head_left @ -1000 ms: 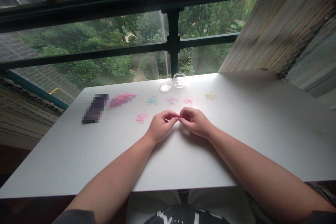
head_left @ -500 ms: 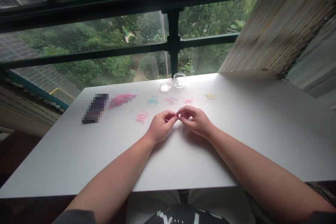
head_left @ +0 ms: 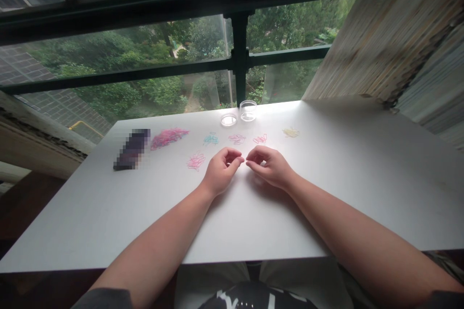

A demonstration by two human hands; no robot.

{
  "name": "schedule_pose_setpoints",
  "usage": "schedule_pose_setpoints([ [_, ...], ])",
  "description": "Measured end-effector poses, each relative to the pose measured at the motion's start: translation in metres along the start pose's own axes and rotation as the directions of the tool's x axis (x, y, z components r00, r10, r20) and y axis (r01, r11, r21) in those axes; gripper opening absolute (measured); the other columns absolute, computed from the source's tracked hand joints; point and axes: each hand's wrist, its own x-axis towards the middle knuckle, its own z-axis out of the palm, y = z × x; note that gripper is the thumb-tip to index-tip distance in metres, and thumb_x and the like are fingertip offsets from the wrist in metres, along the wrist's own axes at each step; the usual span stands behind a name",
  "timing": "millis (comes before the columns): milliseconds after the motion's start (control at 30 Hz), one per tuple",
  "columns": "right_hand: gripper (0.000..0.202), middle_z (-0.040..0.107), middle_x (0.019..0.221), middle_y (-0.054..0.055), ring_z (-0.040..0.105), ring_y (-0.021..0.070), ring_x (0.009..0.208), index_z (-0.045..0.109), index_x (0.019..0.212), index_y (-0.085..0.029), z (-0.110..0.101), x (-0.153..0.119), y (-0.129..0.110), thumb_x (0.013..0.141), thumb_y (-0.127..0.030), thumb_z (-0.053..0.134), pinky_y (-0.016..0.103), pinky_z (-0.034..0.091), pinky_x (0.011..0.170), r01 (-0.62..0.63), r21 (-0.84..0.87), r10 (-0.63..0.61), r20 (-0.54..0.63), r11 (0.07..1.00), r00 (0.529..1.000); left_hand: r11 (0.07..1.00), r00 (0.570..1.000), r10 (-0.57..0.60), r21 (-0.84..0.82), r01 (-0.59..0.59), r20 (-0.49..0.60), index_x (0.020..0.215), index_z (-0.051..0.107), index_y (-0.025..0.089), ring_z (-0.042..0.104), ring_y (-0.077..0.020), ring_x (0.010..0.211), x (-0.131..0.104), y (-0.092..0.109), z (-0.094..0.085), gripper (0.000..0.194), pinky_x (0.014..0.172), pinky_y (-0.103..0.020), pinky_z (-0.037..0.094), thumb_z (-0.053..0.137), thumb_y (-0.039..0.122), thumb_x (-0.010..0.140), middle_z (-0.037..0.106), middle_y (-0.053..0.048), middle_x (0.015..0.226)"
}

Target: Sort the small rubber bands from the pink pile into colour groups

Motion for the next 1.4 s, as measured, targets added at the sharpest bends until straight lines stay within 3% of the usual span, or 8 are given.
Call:
schedule_pose_setpoints([
  [567, 0.005, 0.058, 0.068, -0.001, 0.050, 0.0098, 0.057, 0.058, 0.075, -0.018, -0.0001, -0.0005, -0.0003, 0.074, -0.015, 0.054, 0.023, 0.042, 0.055, 0.015, 0.000, -0.015, -0.007, 1.000, 1.000, 1.000, 1.000, 0.004, 0.013, -0.004, -0.002, 0.089, 0.058, 0.017, 0.058, -0.0137, 0.077, 0.0006, -0.0008, -0.0009, 0.020, 0.067, -0.025, 0.045, 0.060, 0.032, 0.077, 0.063, -0.004, 0.085],
  [800, 0.006, 0.058, 0.066, 0.000, 0.052, 0.0107, 0.059, 0.059, 0.074, -0.017, -0.0005, -0.0004, 0.0010, 0.074, -0.015, 0.054, 0.023, 0.042, 0.057, 0.012, -0.006, -0.012, -0.016, 1.000, 1.000, 0.998, 0.994, 0.043, 0.047, -0.048, 0.102, 0.091, 0.058, 0.017, 0.059, -0.0148, 0.080, -0.0030, 0.0036, -0.0011, 0.020, 0.068, -0.025, 0.047, 0.060, 0.031, 0.076, 0.062, -0.006, 0.091],
  [1400, 0.004, 0.057, 0.065, 0.000, 0.051, 0.0111, 0.059, 0.057, 0.072, -0.018, -0.0005, 0.0002, 0.0011, 0.074, -0.017, 0.054, 0.024, 0.042, 0.057, 0.013, -0.008, -0.014, -0.034, 1.000, 0.999, 0.996, 0.999, 0.033, 0.086, -0.036, 0.037, 0.085, 0.061, 0.017, 0.059, -0.0142, 0.075, -0.0023, 0.0034, -0.0005, 0.019, 0.064, -0.024, 0.046, 0.059, 0.034, 0.077, 0.064, -0.004, 0.083],
])
